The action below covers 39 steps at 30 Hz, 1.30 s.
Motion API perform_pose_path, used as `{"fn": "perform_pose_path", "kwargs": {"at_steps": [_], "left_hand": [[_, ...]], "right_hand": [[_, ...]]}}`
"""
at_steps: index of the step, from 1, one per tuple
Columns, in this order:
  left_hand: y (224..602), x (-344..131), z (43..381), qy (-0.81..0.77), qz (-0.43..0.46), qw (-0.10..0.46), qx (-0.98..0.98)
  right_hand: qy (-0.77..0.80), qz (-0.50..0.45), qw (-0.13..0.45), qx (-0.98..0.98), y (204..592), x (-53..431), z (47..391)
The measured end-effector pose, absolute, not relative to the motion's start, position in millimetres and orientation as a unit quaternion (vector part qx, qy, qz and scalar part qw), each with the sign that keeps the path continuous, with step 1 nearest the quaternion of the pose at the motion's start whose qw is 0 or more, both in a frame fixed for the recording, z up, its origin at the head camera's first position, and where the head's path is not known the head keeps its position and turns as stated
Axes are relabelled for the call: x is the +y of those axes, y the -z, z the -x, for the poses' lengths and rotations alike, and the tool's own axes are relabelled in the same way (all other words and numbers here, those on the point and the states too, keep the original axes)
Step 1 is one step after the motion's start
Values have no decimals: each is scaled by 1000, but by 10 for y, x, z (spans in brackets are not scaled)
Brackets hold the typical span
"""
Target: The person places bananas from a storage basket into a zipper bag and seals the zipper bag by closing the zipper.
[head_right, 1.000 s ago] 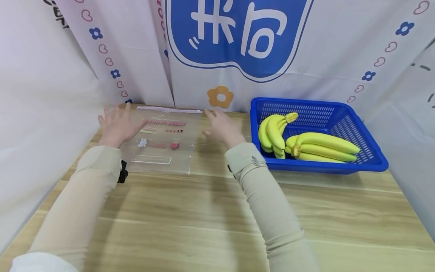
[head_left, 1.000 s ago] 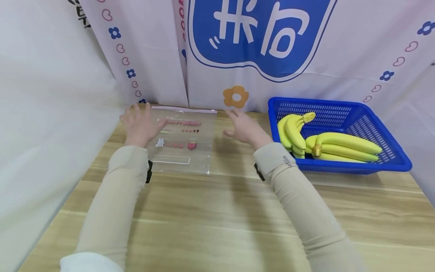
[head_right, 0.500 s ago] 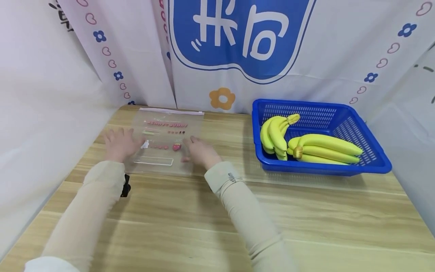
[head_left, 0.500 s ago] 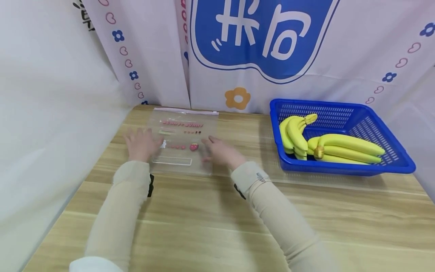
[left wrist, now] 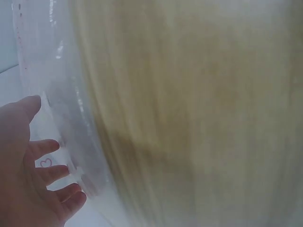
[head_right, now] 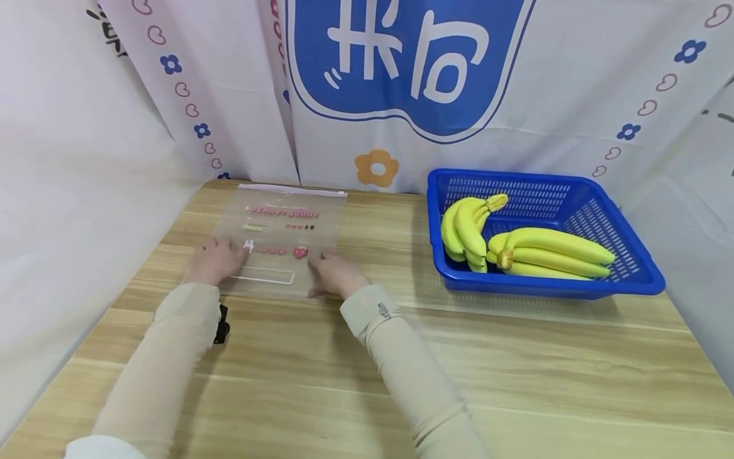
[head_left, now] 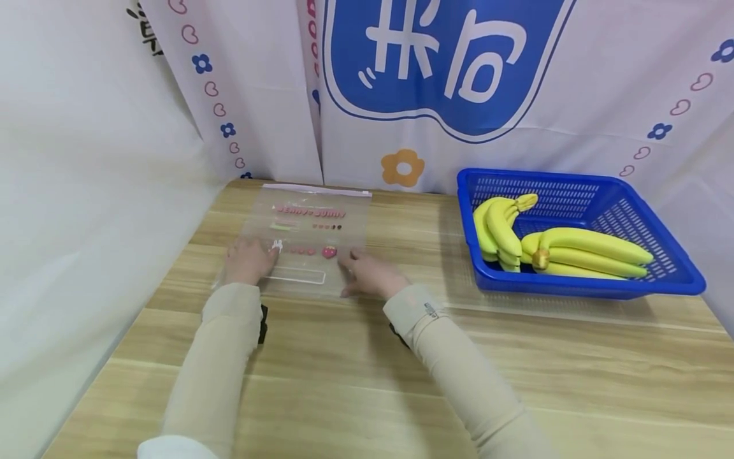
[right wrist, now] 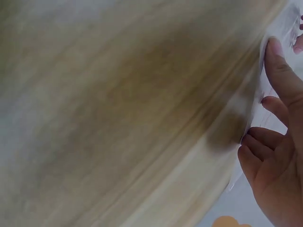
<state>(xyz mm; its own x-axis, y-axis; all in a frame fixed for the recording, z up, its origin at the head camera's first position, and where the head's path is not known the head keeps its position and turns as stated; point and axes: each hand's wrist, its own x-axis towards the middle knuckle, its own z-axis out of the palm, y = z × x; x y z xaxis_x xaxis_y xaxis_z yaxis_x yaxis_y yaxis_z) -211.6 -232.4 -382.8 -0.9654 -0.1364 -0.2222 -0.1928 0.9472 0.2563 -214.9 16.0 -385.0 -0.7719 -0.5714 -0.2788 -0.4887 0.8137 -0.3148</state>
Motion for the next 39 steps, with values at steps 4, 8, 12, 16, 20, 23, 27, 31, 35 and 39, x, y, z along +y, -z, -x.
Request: {"fn": "perform_pose_path", "kwargs": {"at_steps": [4, 8, 12, 16, 20, 23, 27, 31, 35, 39], "left_hand": [[3903, -2329, 2140, -143, 79, 115, 980], [3989, -2347, 2166, -143, 74, 107, 981], [4018, -2353, 2168, -161, 72, 126, 976], [4000, -2337, 2148, -183, 74, 158, 967], [3985, -2321, 2131, -185, 69, 176, 964], [4008, -2329, 2143, -189, 64, 184, 963], [4027, -2360, 2163, -196, 54, 192, 960], [3991, -2381, 2163, -191, 35, 191, 962], [3965, -2396, 2161, -179, 23, 185, 966], [3935, -2391, 2160, -166, 12, 184, 969]], "right_hand": [[112, 277, 180, 937, 3863, 164, 2147], [117, 261, 182, 941, 3865, 149, 2132], [117, 246, 182, 945, 3861, 118, 2098], [104, 247, 176, 947, 3851, 91, 2073], [99, 248, 175, 948, 3854, 85, 2061], [102, 247, 174, 948, 3860, 94, 2054], [124, 241, 153, 950, 3865, 97, 2064], [155, 238, 104, 953, 3889, 87, 2101], [167, 246, 86, 951, 3909, 97, 2121], [172, 250, 88, 949, 3943, 130, 2148]]}}
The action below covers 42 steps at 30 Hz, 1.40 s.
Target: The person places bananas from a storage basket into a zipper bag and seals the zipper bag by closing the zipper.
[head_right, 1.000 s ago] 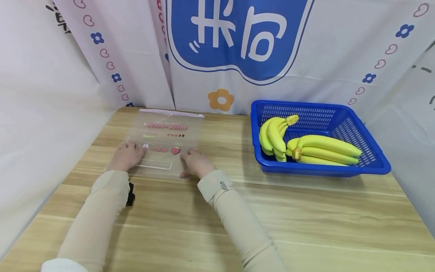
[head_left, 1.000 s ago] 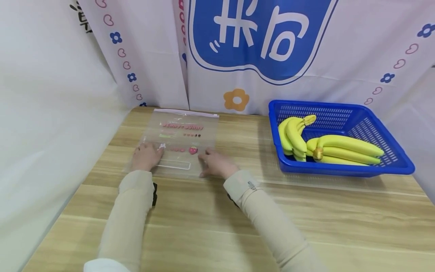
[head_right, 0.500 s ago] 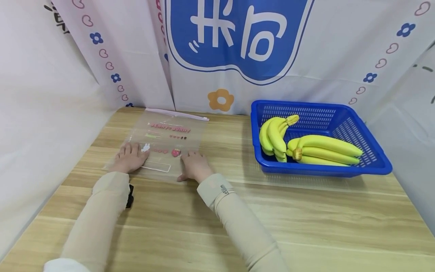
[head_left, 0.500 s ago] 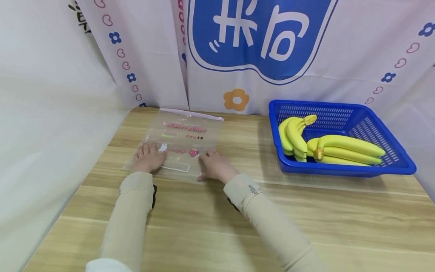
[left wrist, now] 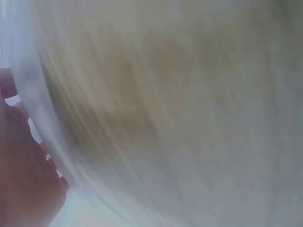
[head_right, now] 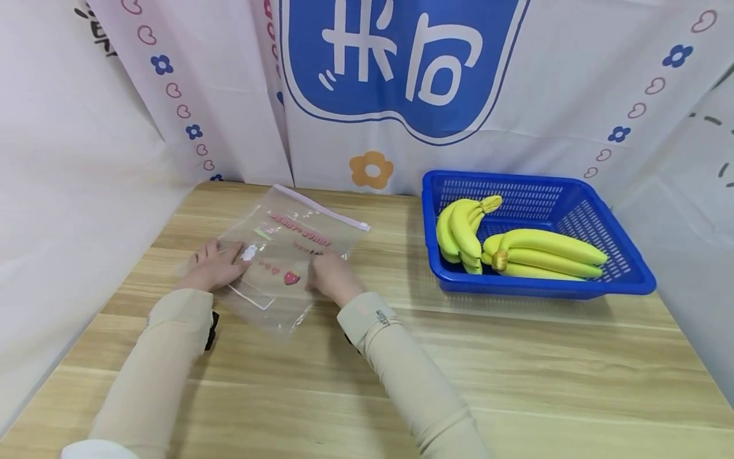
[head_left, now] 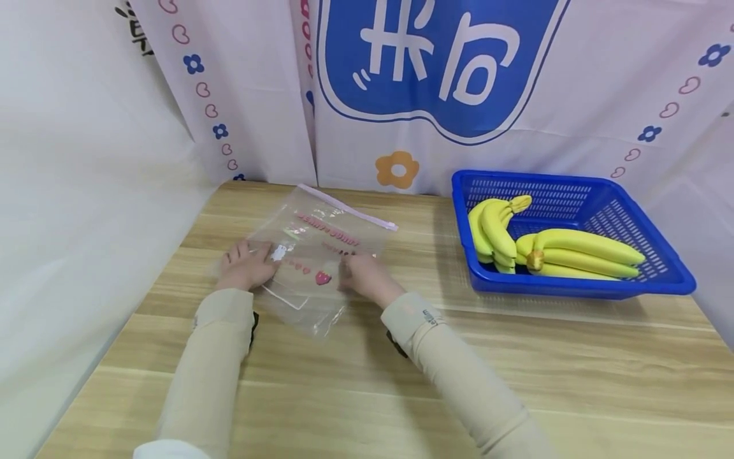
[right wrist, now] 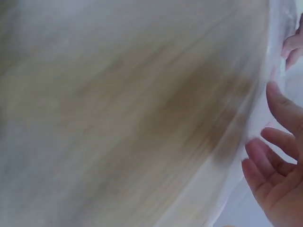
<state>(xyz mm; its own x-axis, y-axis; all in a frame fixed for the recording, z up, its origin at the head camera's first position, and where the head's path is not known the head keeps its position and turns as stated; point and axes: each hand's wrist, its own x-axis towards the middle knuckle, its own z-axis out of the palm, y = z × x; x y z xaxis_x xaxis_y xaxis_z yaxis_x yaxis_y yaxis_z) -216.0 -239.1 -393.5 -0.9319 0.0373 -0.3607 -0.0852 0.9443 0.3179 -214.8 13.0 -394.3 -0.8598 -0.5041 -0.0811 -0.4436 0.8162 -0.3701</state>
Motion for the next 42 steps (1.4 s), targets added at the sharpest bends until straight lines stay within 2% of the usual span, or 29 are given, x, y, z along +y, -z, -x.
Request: {"fn": "perform_pose_path", "kwargs": {"at_steps": [7, 14, 24, 32, 42], "left_hand": [[3914, -2359, 2163, -182, 0, 192, 964], [3963, -2368, 2180, -231, 15, 182, 956], [3915, -2283, 2240, -190, 45, 112, 974], [3857, -2113, 2228, -157, 54, 127, 978], [3854, -2134, 2234, -164, 65, 176, 968]], "right_hand": [[168, 243, 94, 951, 4034, 195, 2213], [179, 227, 136, 948, 3999, 209, 2199], [142, 209, 137, 958, 3989, 160, 2148], [112, 206, 128, 964, 3972, 140, 2085], [94, 217, 132, 963, 3993, 201, 2079]]}}
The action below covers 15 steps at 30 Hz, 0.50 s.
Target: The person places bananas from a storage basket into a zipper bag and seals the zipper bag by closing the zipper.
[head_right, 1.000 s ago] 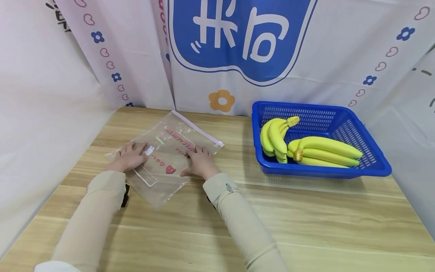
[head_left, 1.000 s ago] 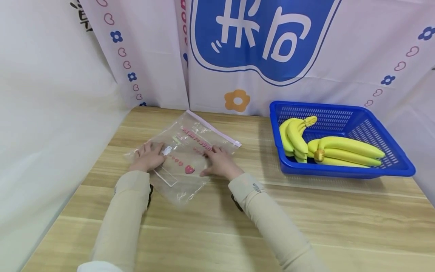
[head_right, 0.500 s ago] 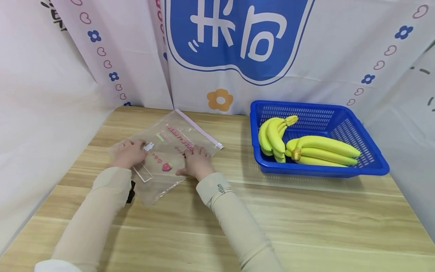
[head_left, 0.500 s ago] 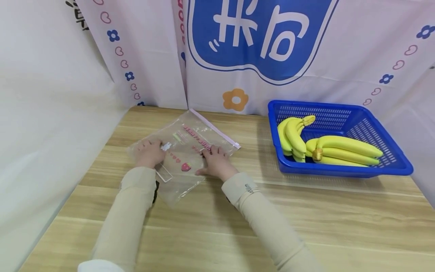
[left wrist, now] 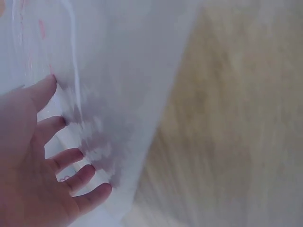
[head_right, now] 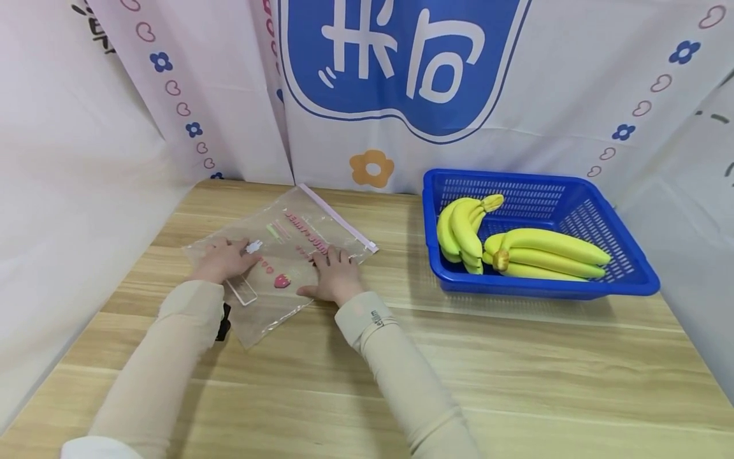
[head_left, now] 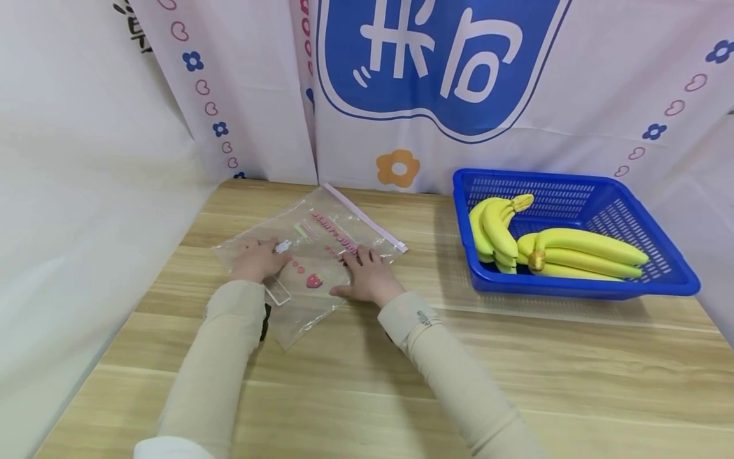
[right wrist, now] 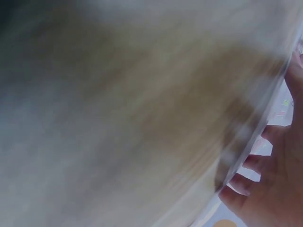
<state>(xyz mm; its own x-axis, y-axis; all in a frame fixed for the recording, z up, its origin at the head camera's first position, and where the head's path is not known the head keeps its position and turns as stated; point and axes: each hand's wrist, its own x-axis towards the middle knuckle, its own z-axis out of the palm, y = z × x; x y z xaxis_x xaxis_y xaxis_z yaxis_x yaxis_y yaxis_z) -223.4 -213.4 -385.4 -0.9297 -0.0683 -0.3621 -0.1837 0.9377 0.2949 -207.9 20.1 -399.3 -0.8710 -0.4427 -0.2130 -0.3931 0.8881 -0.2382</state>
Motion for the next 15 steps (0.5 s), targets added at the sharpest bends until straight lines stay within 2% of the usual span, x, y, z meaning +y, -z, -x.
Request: {"fn": "perform_pose_path", "kwargs": {"at_steps": [15], "left_hand": [[3807, -2119, 2185, -151, 52, 177, 971]], "right_hand": [[81, 232, 135, 960, 3983, 242, 2201]]}}
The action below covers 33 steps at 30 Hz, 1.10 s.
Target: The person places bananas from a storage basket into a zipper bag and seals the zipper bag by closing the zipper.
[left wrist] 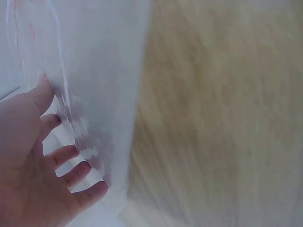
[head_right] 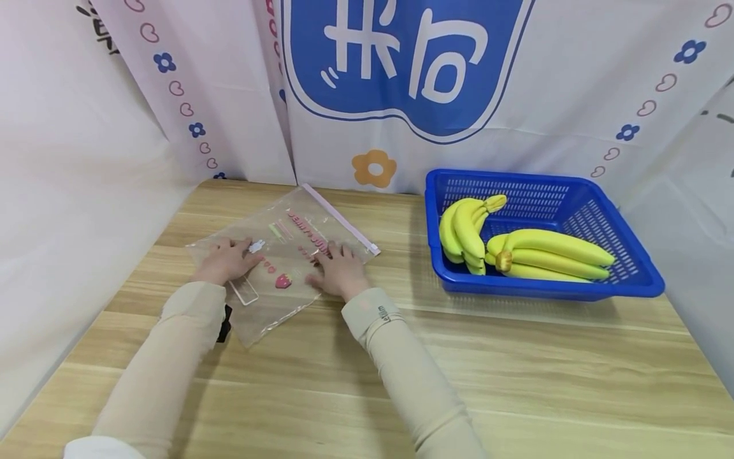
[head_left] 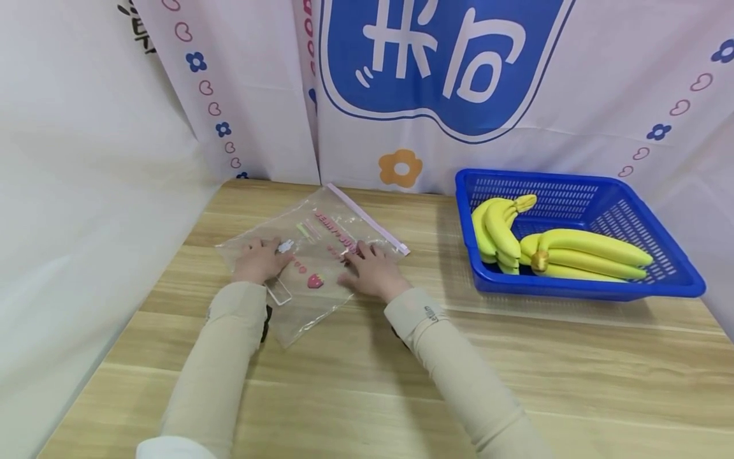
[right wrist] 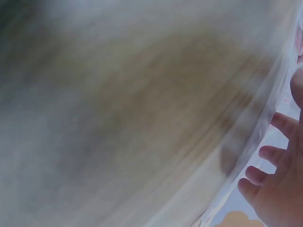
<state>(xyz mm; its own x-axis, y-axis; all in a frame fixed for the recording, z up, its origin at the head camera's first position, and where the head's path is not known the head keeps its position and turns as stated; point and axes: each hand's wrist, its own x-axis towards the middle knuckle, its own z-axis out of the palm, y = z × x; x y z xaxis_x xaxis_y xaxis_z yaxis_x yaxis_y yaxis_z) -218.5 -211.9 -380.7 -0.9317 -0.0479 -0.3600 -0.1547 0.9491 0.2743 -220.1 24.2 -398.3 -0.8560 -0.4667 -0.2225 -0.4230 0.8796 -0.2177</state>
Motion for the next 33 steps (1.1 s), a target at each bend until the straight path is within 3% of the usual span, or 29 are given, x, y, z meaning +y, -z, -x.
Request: {"fn": "perform_pose_path", "kwargs": {"at_steps": [11, 18, 27, 33], "left_hand": [[3764, -2105, 2165, -147, 12, 188, 971], [3774, -2117, 2189, -150, 18, 183, 972], [3909, -2102, 2233, -104, 112, 102, 983], [3835, -2038, 2232, -51, 126, 112, 984]], "right_hand": [[105, 239, 178, 949, 3955, 460, 2286], [89, 249, 174, 949, 3964, 432, 2299], [90, 263, 184, 943, 3972, 302, 2274], [93, 250, 183, 946, 3984, 268, 2256]]}}
